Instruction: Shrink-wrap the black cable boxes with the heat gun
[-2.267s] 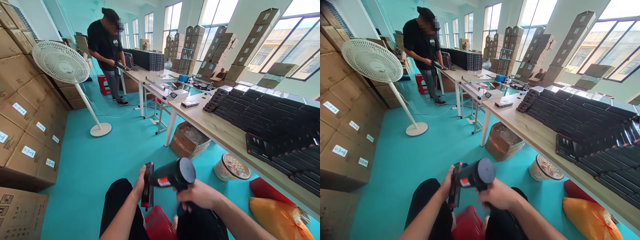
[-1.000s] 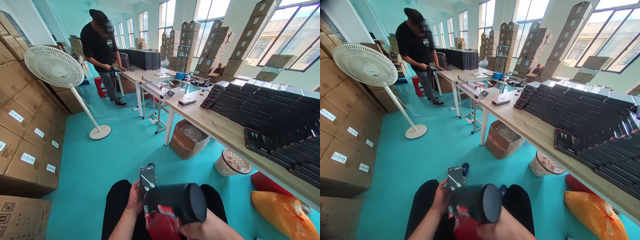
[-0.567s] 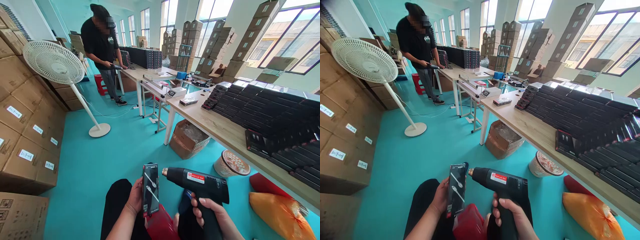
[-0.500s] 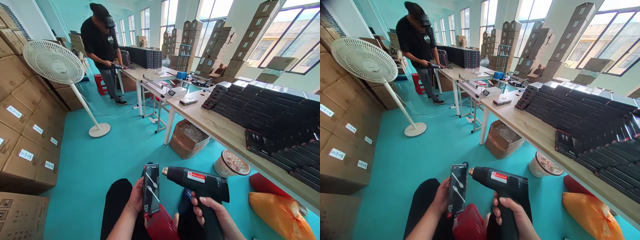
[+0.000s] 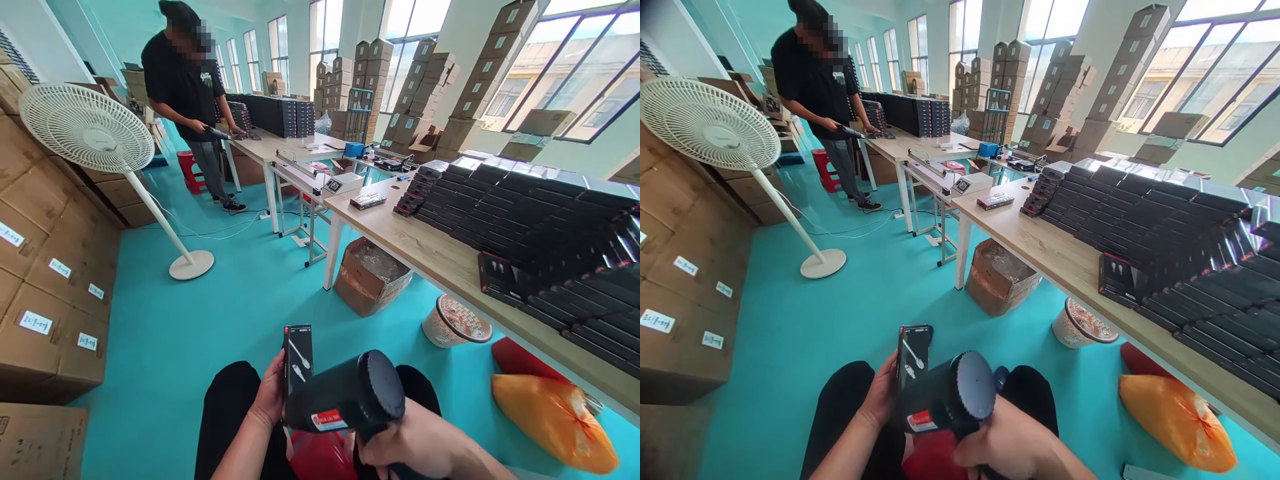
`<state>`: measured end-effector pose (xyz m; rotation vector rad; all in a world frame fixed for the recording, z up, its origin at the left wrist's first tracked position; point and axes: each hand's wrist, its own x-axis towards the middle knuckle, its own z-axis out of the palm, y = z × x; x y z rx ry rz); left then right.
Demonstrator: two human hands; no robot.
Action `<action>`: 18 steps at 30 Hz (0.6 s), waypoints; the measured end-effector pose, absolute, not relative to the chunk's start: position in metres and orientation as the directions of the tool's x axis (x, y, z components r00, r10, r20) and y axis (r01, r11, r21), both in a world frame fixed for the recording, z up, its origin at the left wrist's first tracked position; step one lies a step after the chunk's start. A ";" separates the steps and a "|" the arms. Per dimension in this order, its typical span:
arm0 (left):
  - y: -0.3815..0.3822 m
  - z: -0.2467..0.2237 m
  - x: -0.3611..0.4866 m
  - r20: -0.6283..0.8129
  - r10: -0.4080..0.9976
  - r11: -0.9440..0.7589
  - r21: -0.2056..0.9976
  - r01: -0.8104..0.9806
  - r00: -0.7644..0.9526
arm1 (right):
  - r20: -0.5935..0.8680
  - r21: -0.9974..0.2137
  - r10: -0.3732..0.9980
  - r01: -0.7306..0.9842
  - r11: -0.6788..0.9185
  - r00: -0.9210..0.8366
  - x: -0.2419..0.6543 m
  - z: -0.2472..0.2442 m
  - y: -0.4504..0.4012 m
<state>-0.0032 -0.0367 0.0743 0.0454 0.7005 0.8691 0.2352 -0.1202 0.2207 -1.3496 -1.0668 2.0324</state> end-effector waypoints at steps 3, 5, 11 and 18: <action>-0.036 0.082 -0.008 -0.556 0.721 0.646 0.321 -0.693 0.414 | -0.486 -0.867 0.849 -0.006 -0.498 -0.208 0.229 0.226 -0.115; -0.034 0.084 -0.011 -0.561 0.721 0.642 0.319 -0.698 0.407 | -0.484 -0.869 0.852 -0.002 -0.494 -0.201 0.228 0.229 -0.115; -0.026 0.084 -0.017 -0.518 0.788 0.547 0.343 -0.763 0.332 | -0.569 -0.818 0.770 0.101 -0.566 -0.290 0.241 0.228 -0.129; -0.019 0.083 -0.015 -0.441 0.792 0.588 0.369 -0.719 0.422 | -0.477 -0.857 0.859 -0.118 -0.501 -0.187 0.247 0.237 -0.105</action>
